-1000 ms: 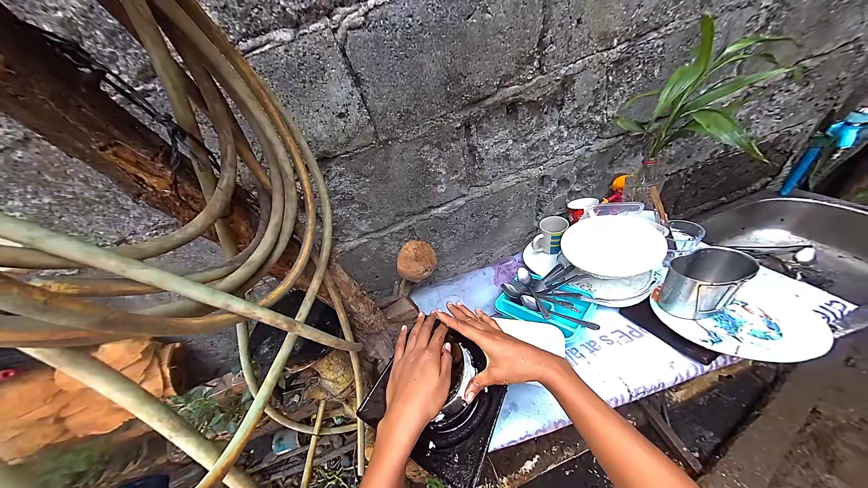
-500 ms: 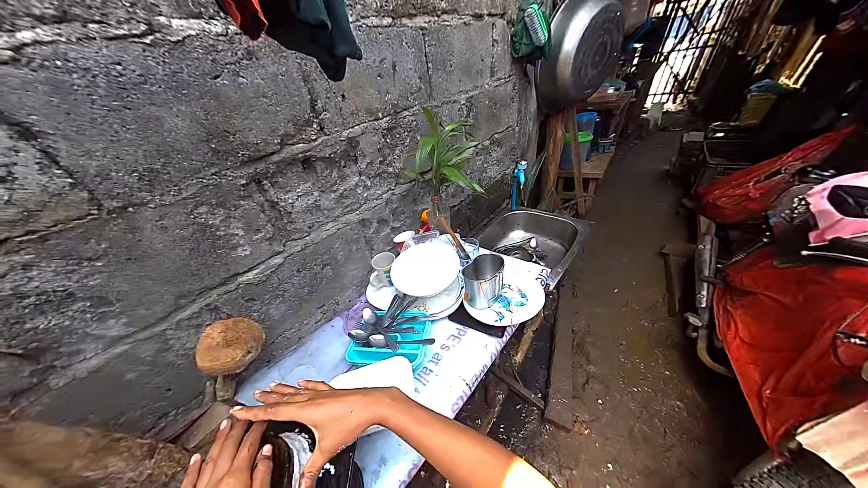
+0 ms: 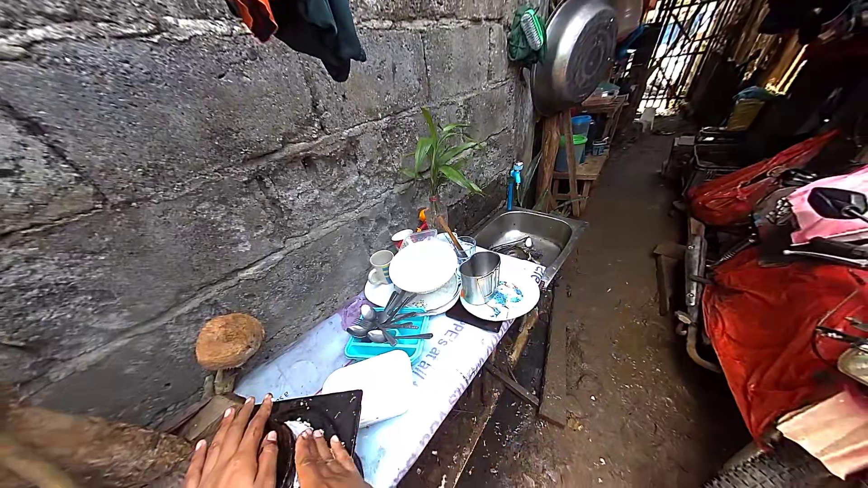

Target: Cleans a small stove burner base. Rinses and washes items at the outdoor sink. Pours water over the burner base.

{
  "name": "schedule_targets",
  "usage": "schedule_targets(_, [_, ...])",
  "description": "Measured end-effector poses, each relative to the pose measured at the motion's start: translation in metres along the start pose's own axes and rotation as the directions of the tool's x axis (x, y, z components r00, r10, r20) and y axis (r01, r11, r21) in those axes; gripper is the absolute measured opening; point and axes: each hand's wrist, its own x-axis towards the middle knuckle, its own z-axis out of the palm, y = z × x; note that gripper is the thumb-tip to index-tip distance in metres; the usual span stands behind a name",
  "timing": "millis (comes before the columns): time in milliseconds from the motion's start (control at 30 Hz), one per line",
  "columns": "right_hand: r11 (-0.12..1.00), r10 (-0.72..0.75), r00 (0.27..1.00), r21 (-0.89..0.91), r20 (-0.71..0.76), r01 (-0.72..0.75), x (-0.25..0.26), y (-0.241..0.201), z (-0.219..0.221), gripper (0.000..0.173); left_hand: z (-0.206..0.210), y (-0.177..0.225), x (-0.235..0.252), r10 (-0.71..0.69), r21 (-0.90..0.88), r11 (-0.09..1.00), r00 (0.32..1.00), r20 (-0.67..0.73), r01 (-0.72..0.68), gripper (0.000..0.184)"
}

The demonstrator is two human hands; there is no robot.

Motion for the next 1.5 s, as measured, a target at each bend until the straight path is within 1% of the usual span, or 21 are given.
schedule_targets(100, [0.992,0.020,0.998,0.126,-0.067,-0.012,-0.001,-0.007,0.004,0.088,0.000,-0.003,0.001,0.014,0.005,1.000,1.000,-0.015,-0.014,0.052])
schedule_targets(167, [0.982,0.034,0.997,0.190,-0.069,-0.021,-0.002,-0.009,0.007,0.086,0.002,-0.003,0.001,0.013,0.009,1.000,1.000,-0.020,-0.013,0.052])
schedule_targets(267, [0.955,0.066,0.992,0.295,-0.110,-0.031,-0.004,-0.009,0.011,0.084,0.005,-0.001,0.003,0.024,0.026,0.999,0.999,-0.047,-0.023,0.053])
schedule_targets(333, [0.947,0.052,0.982,0.322,-0.180,0.009,-0.002,-0.004,0.018,0.087,0.005,0.002,0.002,0.011,0.041,0.999,0.997,-0.075,-0.008,0.053])
schedule_targets(367, [0.942,0.053,0.979,0.335,-0.199,0.017,-0.001,-0.003,0.021,0.087,0.002,0.004,0.002,-0.010,0.050,0.999,0.998,-0.061,0.013,0.052])
schedule_targets(533, [0.934,0.019,0.978,0.354,-0.207,0.056,0.001,-0.001,0.028,0.083,-0.004,0.007,0.002,-0.082,0.077,0.994,0.997,0.012,0.081,0.051])
schedule_targets(633, [0.897,0.002,0.959,0.425,-0.282,0.123,0.006,0.003,0.019,0.075,-0.007,0.010,0.004,-0.116,0.078,0.991,0.992,0.048,0.112,0.052])
schedule_targets(700, [0.854,-0.023,0.965,0.496,-0.261,0.155,0.010,0.004,0.008,0.067,-0.007,0.010,0.004,-0.126,0.084,0.989,0.990,0.056,0.121,0.052])
schedule_targets(767, [0.831,-0.026,0.973,0.537,-0.230,0.149,0.012,0.006,-0.001,0.067,-0.007,0.010,0.004,-0.132,0.087,0.988,0.989,0.060,0.127,0.052])
schedule_targets(867, [0.804,0.036,0.948,0.573,-0.316,0.161,0.017,0.010,-0.007,0.068,-0.008,0.010,0.005,-0.137,0.087,0.988,0.989,0.062,0.131,0.052])
schedule_targets(933, [0.814,0.067,0.956,0.570,-0.284,0.112,0.017,0.011,-0.006,0.068,-0.007,0.011,0.005,-0.136,0.087,0.988,0.989,0.063,0.130,0.052])
schedule_targets(1033, [0.884,0.040,0.991,0.466,-0.130,0.025,0.012,0.008,-0.001,0.070,-0.007,0.011,0.005,-0.137,0.090,0.987,0.989,0.061,0.132,0.052])
schedule_targets(1133, [0.888,0.034,0.987,0.458,-0.155,0.041,0.011,0.006,0.002,0.071,-0.006,0.012,0.005,-0.138,0.098,0.986,0.989,0.062,0.131,0.052])
schedule_targets(1200, [0.887,-0.005,0.994,0.458,-0.109,0.055,0.011,0.007,0.000,0.071,-0.006,0.012,0.004,-0.136,0.094,0.987,0.989,0.066,0.129,0.052])
schedule_targets(1233, [0.866,-0.013,0.990,0.494,-0.139,0.080,0.011,0.007,-0.003,0.069,-0.007,0.011,0.005,-0.133,0.088,0.988,0.989,0.066,0.127,0.052])
schedule_targets(1267, [0.829,-0.007,0.977,0.546,-0.211,0.124,0.013,0.009,-0.006,0.067,-0.007,0.010,0.006,-0.130,0.081,0.989,0.989,0.063,0.125,0.052])
schedule_targets(1333, [0.766,0.015,0.936,0.606,-0.353,0.216,0.017,0.014,-0.024,0.066,-0.007,0.007,0.008,-0.119,0.049,0.992,0.992,0.044,0.116,0.051])
schedule_targets(1367, [0.749,0.022,0.917,0.613,-0.399,0.250,0.018,0.018,-0.034,0.067,-0.006,0.004,0.009,-0.103,0.023,0.994,0.994,0.018,0.103,0.051])
schedule_targets(1433, [0.727,0.025,0.888,0.618,-0.460,0.300,0.016,0.026,-0.053,0.068,-0.006,-0.003,0.006,-0.053,-0.036,0.998,0.994,-0.091,0.050,0.052])
schedule_targets(1500, [0.727,0.010,0.841,0.581,-0.541,0.366,0.009,0.039,-0.065,0.067,-0.014,-0.003,-0.007,-0.003,-0.066,0.998,0.974,-0.227,-0.012,0.053])
